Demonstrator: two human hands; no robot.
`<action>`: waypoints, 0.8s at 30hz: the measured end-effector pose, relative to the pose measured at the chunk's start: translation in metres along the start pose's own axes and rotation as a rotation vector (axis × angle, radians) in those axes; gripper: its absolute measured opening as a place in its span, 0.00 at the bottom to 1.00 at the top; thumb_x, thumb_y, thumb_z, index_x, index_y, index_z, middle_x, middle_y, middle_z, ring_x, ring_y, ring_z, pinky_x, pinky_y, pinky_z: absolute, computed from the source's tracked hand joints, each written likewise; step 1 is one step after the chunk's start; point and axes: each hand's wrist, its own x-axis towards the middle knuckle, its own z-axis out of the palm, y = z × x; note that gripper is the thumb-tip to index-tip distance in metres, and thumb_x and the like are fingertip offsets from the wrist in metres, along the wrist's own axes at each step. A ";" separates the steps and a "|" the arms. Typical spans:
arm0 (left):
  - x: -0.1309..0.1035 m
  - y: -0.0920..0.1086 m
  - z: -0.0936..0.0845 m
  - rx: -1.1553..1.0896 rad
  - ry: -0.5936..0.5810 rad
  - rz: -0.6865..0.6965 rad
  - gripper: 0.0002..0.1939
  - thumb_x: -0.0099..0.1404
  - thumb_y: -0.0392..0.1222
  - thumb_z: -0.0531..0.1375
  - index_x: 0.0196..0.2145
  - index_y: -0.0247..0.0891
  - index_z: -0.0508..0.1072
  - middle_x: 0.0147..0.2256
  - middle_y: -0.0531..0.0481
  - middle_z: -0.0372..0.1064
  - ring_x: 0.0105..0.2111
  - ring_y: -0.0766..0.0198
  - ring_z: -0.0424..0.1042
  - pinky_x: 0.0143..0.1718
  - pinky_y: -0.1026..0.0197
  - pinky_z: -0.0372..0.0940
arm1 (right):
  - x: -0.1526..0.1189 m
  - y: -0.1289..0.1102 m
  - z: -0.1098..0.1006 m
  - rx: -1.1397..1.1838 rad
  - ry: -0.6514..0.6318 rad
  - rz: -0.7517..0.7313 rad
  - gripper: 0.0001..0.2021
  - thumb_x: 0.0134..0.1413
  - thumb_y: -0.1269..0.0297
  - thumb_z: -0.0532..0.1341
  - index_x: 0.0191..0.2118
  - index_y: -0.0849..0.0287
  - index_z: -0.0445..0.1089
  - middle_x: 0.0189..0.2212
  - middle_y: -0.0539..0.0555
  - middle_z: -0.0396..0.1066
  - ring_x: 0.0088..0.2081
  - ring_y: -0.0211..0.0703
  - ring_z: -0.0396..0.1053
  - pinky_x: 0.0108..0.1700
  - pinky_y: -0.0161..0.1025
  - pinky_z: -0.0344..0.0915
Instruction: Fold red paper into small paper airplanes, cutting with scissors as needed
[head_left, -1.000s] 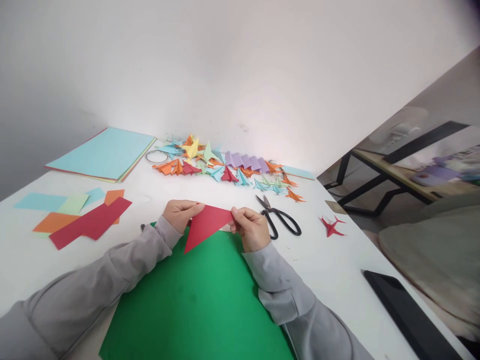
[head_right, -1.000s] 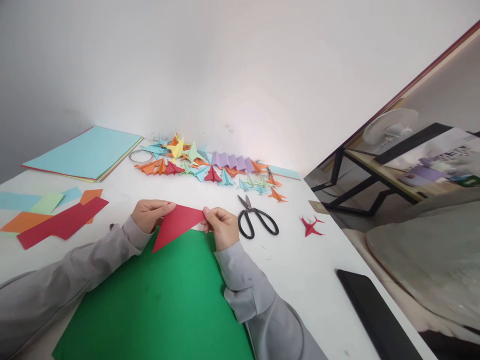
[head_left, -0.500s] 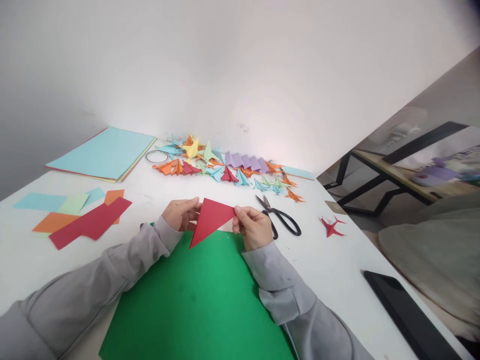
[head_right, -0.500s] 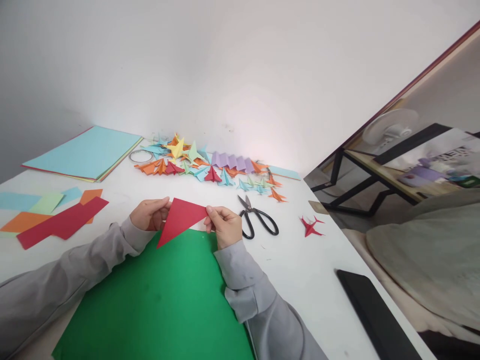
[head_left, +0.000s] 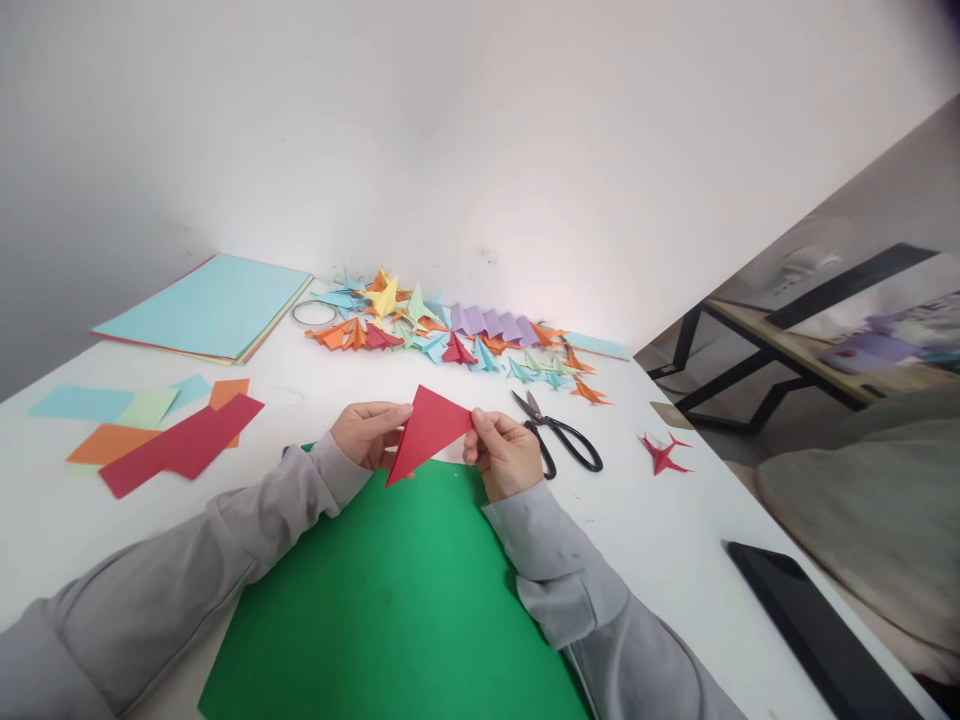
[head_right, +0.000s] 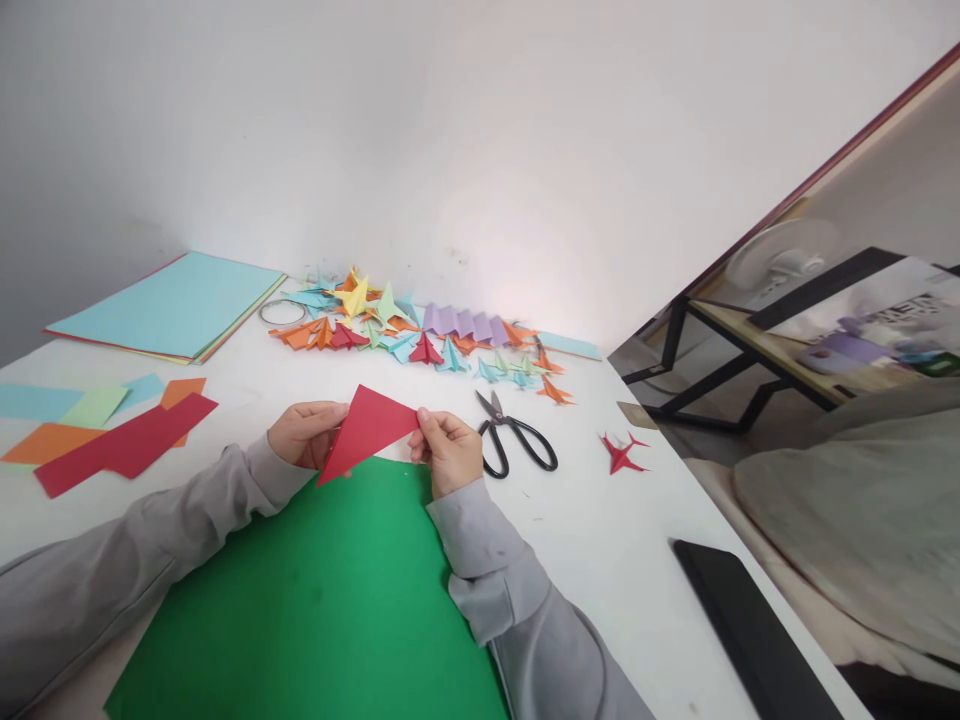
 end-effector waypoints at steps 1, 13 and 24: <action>0.000 0.000 0.001 0.003 0.006 -0.001 0.19 0.41 0.49 0.68 0.28 0.32 0.73 0.19 0.48 0.69 0.19 0.63 0.68 0.15 0.61 0.65 | 0.000 0.000 0.000 -0.003 0.000 0.002 0.17 0.32 0.55 0.68 0.17 0.62 0.65 0.11 0.46 0.65 0.10 0.29 0.57 0.12 0.27 0.54; 0.002 -0.005 0.002 0.032 -0.009 0.000 0.24 0.40 0.56 0.67 0.28 0.32 0.72 0.19 0.51 0.68 0.16 0.67 0.66 0.14 0.62 0.66 | -0.002 -0.001 0.003 0.054 0.040 0.041 0.18 0.27 0.53 0.70 0.17 0.62 0.65 0.11 0.46 0.67 0.12 0.29 0.60 0.13 0.27 0.58; 0.000 -0.007 0.006 0.051 0.071 0.015 0.20 0.41 0.47 0.68 0.29 0.30 0.73 0.20 0.47 0.70 0.20 0.60 0.71 0.15 0.61 0.67 | -0.001 0.000 0.003 0.066 0.032 0.035 0.17 0.29 0.53 0.69 0.19 0.61 0.66 0.14 0.48 0.69 0.14 0.31 0.62 0.15 0.29 0.60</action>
